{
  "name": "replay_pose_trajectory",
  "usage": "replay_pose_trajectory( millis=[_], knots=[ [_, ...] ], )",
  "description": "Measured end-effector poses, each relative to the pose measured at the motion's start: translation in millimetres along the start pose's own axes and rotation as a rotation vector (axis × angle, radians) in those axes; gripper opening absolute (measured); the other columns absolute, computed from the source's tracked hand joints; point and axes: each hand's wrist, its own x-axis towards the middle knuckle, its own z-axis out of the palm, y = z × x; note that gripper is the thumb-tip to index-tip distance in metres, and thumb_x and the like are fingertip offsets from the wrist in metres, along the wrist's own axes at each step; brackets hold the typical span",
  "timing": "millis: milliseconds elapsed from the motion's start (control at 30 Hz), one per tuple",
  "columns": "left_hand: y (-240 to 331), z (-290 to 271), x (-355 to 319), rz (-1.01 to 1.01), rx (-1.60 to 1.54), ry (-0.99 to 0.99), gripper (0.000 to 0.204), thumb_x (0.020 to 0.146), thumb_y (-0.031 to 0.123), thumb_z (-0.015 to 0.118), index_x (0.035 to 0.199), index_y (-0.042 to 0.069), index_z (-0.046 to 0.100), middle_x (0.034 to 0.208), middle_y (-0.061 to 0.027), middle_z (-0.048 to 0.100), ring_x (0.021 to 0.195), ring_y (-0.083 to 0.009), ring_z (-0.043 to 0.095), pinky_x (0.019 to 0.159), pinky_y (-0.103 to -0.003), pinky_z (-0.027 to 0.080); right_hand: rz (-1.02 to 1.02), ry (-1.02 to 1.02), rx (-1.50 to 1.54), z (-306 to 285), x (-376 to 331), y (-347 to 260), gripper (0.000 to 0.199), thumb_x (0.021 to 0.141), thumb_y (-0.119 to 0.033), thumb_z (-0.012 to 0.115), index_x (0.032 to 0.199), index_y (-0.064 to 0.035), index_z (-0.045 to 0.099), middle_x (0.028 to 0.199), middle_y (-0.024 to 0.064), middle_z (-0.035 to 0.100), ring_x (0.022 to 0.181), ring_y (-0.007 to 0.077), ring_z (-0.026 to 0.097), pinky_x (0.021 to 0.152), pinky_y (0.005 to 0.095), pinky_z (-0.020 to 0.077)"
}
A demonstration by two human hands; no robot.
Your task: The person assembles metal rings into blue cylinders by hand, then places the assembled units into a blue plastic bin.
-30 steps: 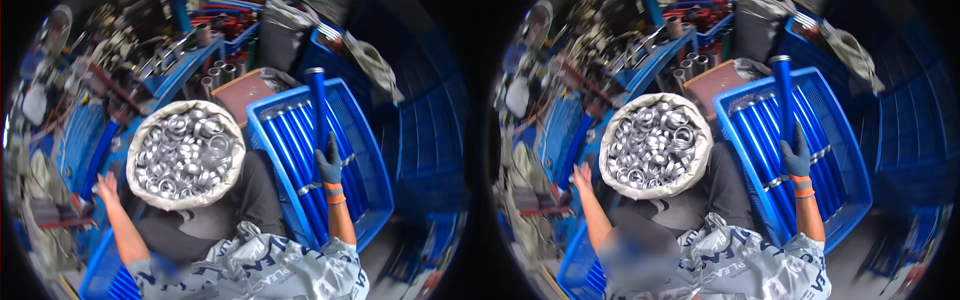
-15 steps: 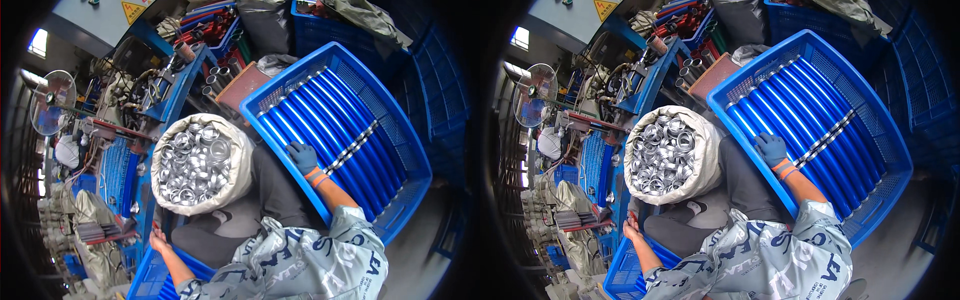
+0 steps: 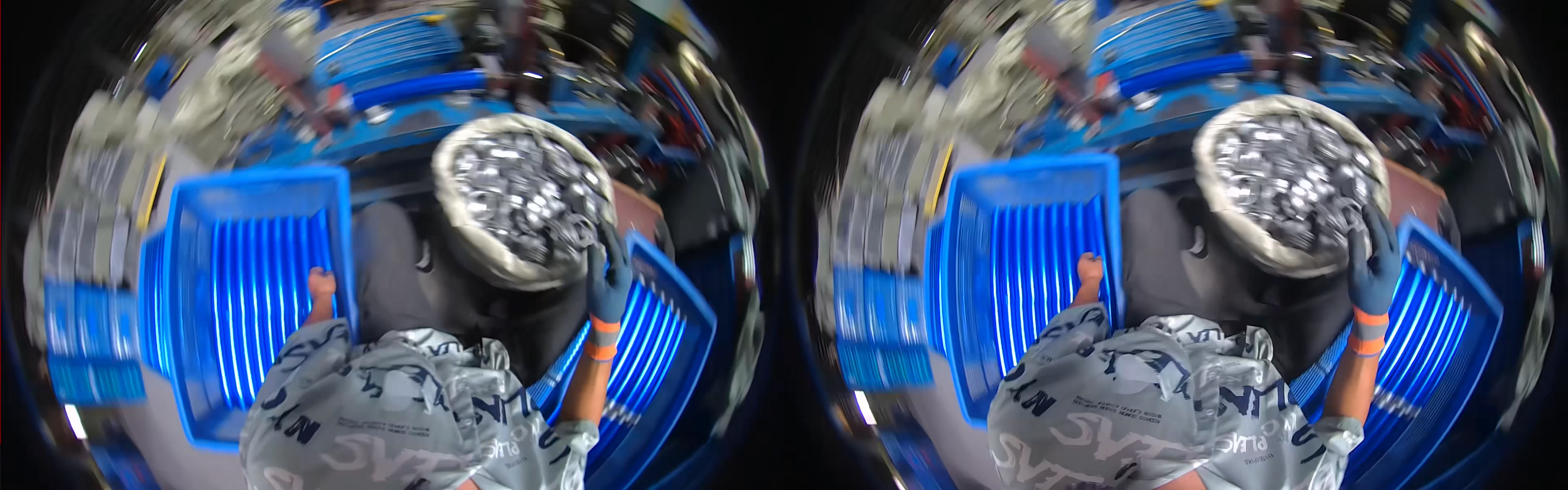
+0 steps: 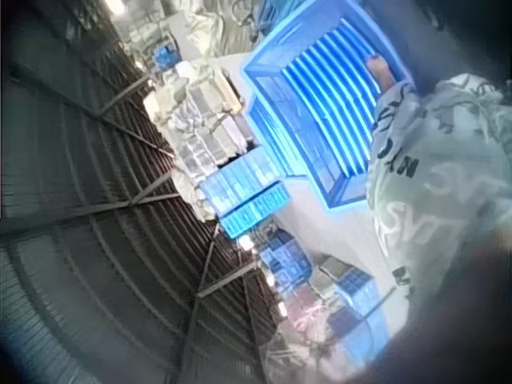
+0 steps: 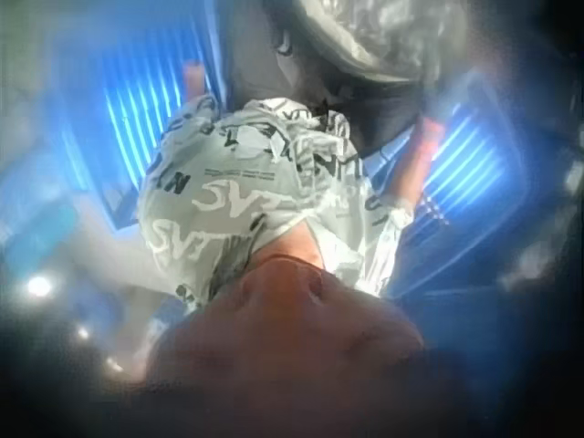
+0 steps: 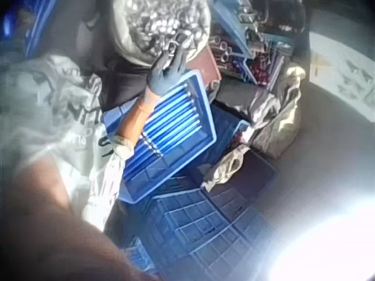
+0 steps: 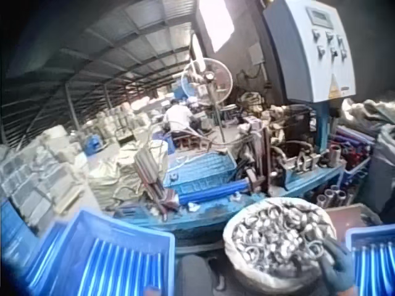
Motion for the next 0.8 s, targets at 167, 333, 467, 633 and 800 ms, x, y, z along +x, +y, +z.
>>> replay_pose_trajectory(
  millis=[167,333,467,633,800],
  knots=[
    [-98.2,-10.9,-124.4,-0.488,0.091,-0.071,0.052,0.092,0.03,0.085,0.136,0.004,0.079,0.133,-0.0257,0.082,0.13,-0.0451,0.077,0.111,-0.054,0.062,-0.29,-0.462,-0.495,121.1,15.5,35.8,0.09,0.1,-0.039,0.083,0.178,-0.0127,0.048,0.182,0.0286,0.042,0.166,0.0539,0.04,0.136,0.0622,0.0334],
    [-138.3,-8.3,-123.7,-0.495,-0.045,-0.037,0.061,0.096,0.038,0.081,0.148,0.006,0.075,0.146,-0.0258,0.077,0.14,-0.0438,0.072,0.119,-0.051,0.058,-0.519,-0.542,-0.724,160.6,7.2,81.1,0.059,0.103,-0.029,0.081,0.158,-0.0116,0.07,0.163,0.0232,0.065,0.161,0.0542,0.047,0.126,0.0614,0.0483],
    [-133.2,23.2,-79.6,-0.405,-0.135,-0.009,0.06,0.098,0.04,0.078,0.148,0.006,0.075,0.145,-0.0277,0.077,0.14,-0.0461,0.072,0.121,-0.053,0.057,-0.309,-0.648,-0.674,146.9,13.0,46.2,0.053,0.101,-0.023,0.079,0.152,-0.0103,0.074,0.146,0.024,0.073,0.134,0.0496,0.068,0.107,0.0595,0.0578],
    [-117.7,46.6,-51.8,-0.526,-0.131,-0.37,0.084,0.103,0.046,0.08,0.169,0.0,0.055,0.171,-0.0301,0.058,0.16,-0.0438,0.056,0.133,-0.049,0.046,-0.296,-0.721,-0.862,146.8,16.2,28.4,0.071,0.093,-0.023,0.086,0.161,-0.0159,0.069,0.145,0.0207,0.073,0.119,0.044,0.076,0.1,0.0564,0.06],
    [-81.5,28.1,-9.6,-0.603,-0.022,-0.601,0.104,0.102,0.079,0.067,0.174,0.006,0.051,0.175,-0.0268,0.054,0.164,-0.0403,0.052,0.135,-0.053,0.044,-0.27,-0.784,-0.869,139.6,21.8,13.2,0.051,0.087,-0.026,0.093,0.135,-0.0124,0.084,0.133,0.0185,0.079,0.115,0.0404,0.08,0.092,0.0532,0.0617]
  ],
)
